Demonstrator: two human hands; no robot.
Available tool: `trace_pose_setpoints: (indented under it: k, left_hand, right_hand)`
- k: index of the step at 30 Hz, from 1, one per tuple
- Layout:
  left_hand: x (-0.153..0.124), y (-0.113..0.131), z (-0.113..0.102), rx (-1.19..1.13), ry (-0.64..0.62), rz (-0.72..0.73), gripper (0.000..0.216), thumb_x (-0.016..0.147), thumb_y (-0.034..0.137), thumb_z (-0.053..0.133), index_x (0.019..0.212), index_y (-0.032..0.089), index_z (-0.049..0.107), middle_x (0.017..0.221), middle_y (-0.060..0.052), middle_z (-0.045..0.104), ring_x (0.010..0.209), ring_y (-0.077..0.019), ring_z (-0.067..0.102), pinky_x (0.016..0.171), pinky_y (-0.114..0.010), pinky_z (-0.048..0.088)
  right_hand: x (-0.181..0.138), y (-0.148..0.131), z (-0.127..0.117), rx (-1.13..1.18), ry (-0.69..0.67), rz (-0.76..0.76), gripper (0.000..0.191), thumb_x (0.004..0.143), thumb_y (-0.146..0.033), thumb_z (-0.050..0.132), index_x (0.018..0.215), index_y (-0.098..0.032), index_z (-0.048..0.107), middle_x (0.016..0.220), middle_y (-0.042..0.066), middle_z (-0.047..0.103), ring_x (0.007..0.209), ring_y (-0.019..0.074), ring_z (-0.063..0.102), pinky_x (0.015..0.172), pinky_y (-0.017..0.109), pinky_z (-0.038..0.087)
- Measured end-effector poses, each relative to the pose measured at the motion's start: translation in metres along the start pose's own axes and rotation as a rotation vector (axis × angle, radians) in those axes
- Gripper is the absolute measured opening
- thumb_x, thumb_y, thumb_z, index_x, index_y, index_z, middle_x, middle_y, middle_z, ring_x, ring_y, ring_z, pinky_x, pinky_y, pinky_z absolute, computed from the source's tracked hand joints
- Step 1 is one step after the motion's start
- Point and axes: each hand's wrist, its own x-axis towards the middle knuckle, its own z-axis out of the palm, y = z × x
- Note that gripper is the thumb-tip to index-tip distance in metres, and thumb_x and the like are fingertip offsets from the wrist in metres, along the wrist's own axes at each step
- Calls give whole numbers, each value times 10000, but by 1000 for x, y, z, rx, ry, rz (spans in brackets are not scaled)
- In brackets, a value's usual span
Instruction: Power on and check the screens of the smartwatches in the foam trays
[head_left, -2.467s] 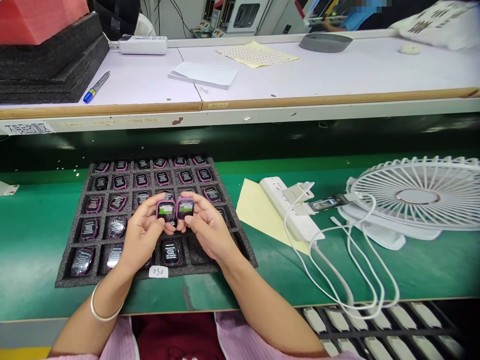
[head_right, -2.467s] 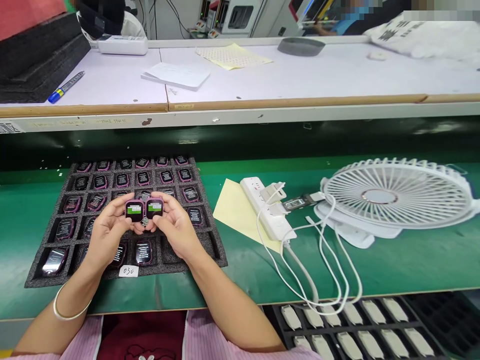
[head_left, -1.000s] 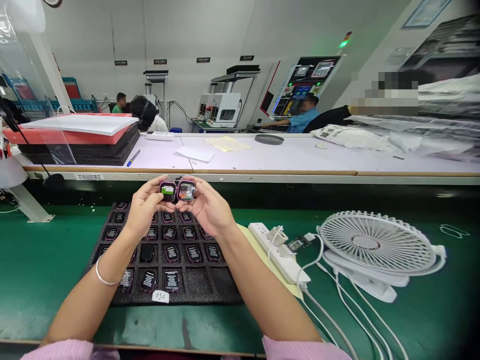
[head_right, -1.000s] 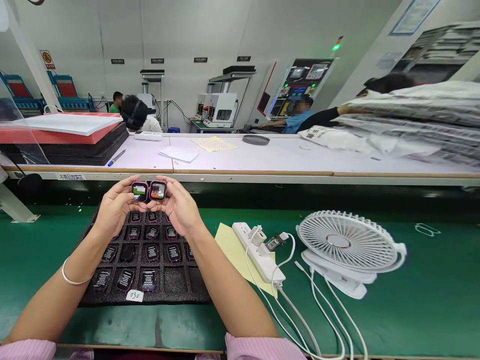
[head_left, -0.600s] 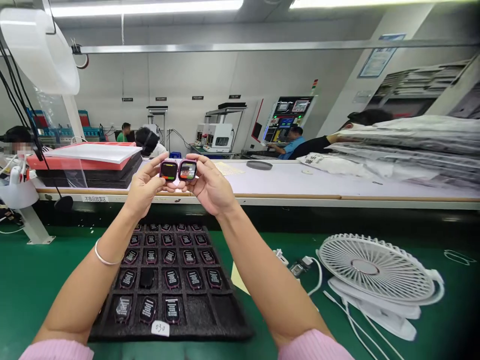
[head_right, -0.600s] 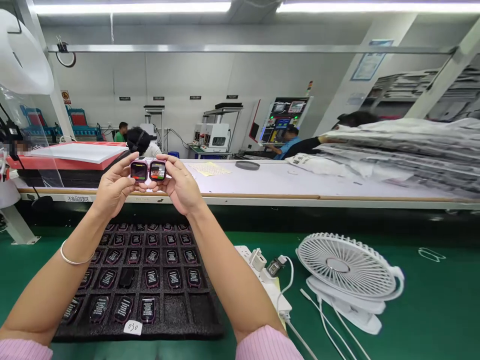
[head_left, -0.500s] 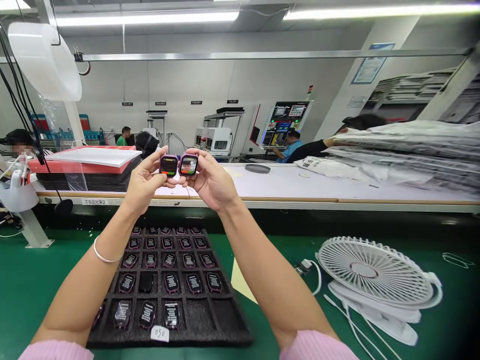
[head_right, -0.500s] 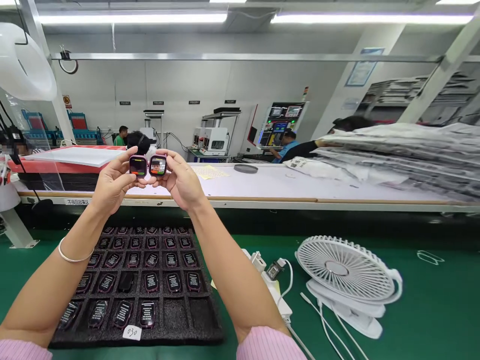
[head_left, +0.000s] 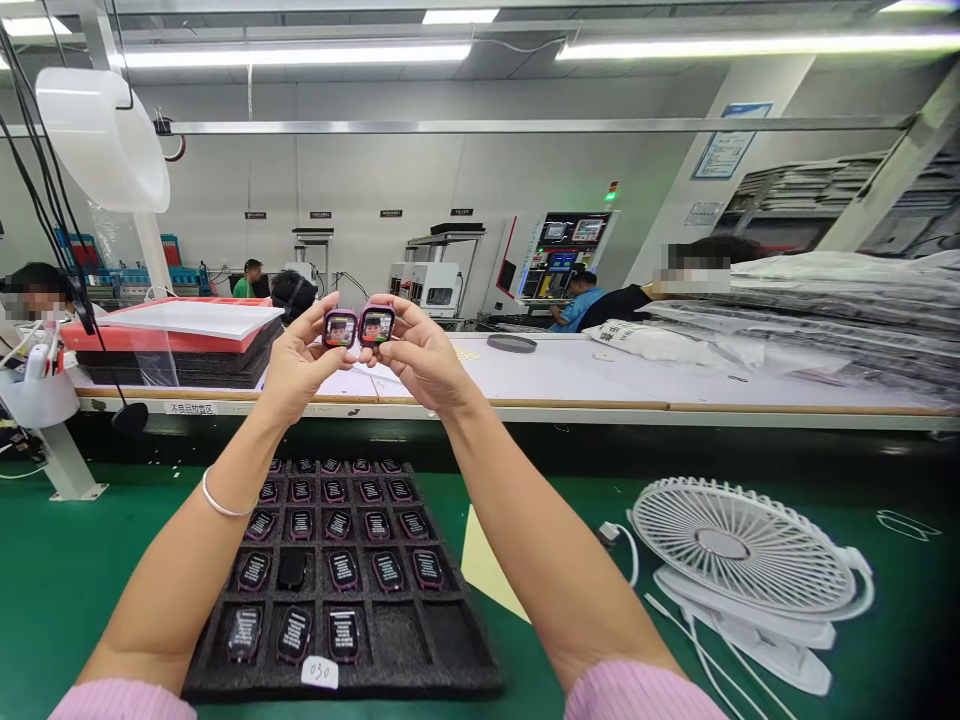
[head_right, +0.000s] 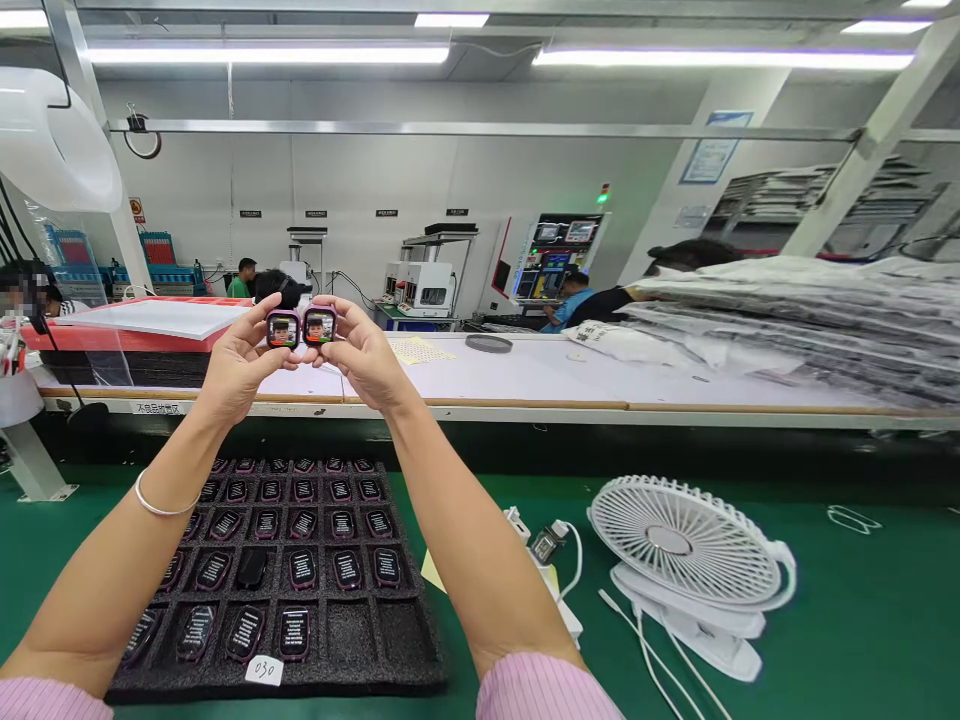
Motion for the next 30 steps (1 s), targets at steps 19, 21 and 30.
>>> trace_pose_setpoints:
  k: [19, 21, 30]
  left_hand:
    - [-62, 4, 6, 24, 83, -97, 579, 709, 263, 845, 1245, 242, 627, 973, -25, 705, 631, -103, 670, 630, -229, 594]
    - [-87, -2, 9, 28, 88, -197, 589, 714, 238, 825, 1265, 230, 615, 1001, -36, 703, 648, -108, 677, 637, -234, 601]
    - [-172, -48, 10, -1, 98, -558, 556, 721, 225, 799, 1243, 200, 607, 1119, -79, 699, 669, -104, 673, 661, -257, 611]
  right_hand:
    - [-57, 9, 21, 58, -17, 53, 432, 813, -239, 701, 1218, -256, 549, 1029, 15, 643, 730, 128, 680, 739, 323, 591]
    - [-81, 22, 24, 94, 14, 122, 449, 800, -233, 710, 1221, -252, 554, 1010, 17, 650, 725, 135, 678, 734, 330, 596]
    - [-182, 85, 38, 261, 205, 360, 428, 827, -246, 722, 1231, -246, 578, 959, 11, 656, 714, 137, 685, 718, 327, 590]
